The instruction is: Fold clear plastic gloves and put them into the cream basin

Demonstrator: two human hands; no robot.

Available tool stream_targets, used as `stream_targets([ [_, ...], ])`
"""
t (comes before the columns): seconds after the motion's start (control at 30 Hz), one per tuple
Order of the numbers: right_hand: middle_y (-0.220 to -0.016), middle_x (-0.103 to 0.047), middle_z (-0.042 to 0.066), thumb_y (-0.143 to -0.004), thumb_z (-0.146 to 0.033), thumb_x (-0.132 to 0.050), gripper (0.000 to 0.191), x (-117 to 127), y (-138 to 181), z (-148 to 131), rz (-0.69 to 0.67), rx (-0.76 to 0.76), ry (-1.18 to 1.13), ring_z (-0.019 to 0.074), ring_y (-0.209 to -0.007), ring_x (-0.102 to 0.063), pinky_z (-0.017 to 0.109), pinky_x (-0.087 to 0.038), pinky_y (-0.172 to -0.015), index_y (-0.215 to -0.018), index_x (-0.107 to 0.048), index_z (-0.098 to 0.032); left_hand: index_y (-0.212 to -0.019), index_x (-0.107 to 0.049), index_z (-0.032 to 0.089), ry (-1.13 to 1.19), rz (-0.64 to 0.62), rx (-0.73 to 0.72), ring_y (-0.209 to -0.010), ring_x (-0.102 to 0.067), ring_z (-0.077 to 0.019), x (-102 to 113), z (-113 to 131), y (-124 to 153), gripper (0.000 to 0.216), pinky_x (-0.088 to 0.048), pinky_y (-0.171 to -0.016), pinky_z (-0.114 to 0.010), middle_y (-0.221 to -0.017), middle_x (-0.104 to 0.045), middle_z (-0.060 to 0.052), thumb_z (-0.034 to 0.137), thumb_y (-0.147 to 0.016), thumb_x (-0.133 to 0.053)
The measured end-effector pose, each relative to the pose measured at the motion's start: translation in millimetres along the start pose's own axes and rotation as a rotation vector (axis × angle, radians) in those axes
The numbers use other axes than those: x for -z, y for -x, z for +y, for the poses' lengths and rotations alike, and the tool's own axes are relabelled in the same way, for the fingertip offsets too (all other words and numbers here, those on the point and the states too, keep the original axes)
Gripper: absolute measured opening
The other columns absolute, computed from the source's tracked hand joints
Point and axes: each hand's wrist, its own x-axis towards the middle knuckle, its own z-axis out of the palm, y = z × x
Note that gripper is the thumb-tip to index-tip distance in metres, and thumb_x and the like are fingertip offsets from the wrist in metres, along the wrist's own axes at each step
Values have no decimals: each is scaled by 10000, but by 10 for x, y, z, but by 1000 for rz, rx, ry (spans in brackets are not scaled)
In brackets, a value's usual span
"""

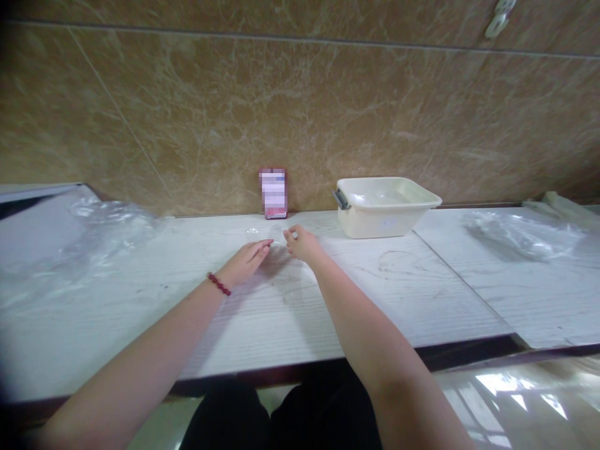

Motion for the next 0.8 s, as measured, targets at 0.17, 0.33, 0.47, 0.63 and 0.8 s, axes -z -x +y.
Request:
stream_targets([
  [0.17, -833, -608, 64, -842, -428, -243, 334, -12, -37, 5, -38, -50, -96, 74, -521, -565, 165, -421, -425, -978, -436, -192, -1141, -457, 171, -195, -119, -70, -1124, -367, -183, 3, 1, -6, 480, -247, -961, -353, -1178, -484, -68, 432, -837, -193],
  [0.33, -859, -614, 46, -837, -307, -311, 249, 103, -42, 12, -50, 15, -2, 78, -613, -579, 171, -437, -498, -981, -477, -190, -1111, -483, 264, -327, -286, -89, -1230, -173, -254, -11, 46, 4, 487, -90, -973, -488, -1288, -367, -16, 497, -815, -173],
  [0.47, -821, -633, 20, -732, -181, -461, 171, 329, 10, 21, 17, 193, 450, 117, -749, -569, 204, -420, -664, -827, -603, -192, -1157, -433, 250, -322, -321, -60, -1231, -177, -236, -31, 37, 0, 512, -66, -974, -492, -1290, -365, -23, 500, -816, -144],
  [0.63, -855, -632, 15, -665, -209, -521, 227, 454, 50, 33, -167, 244, 723, 138, -778, -558, 210, -401, -679, -858, -640, -217, -1190, -392, 223, -318, -330, -51, -1229, -191, -225, -56, -4, -13, 534, -101, -969, -497, -1303, -347, -39, 499, -819, -124],
  [0.8, -898, -626, 14, -641, -249, -565, 293, 427, 72, -15, -259, 245, 736, 141, -804, -554, 209, -397, -697, -927, -624, -220, -1174, -414, 206, -361, -304, -38, -1240, -153, -244, -65, -24, -17, 543, -113, -963, -507, -1324, -306, -57, 502, -817, -132],
])
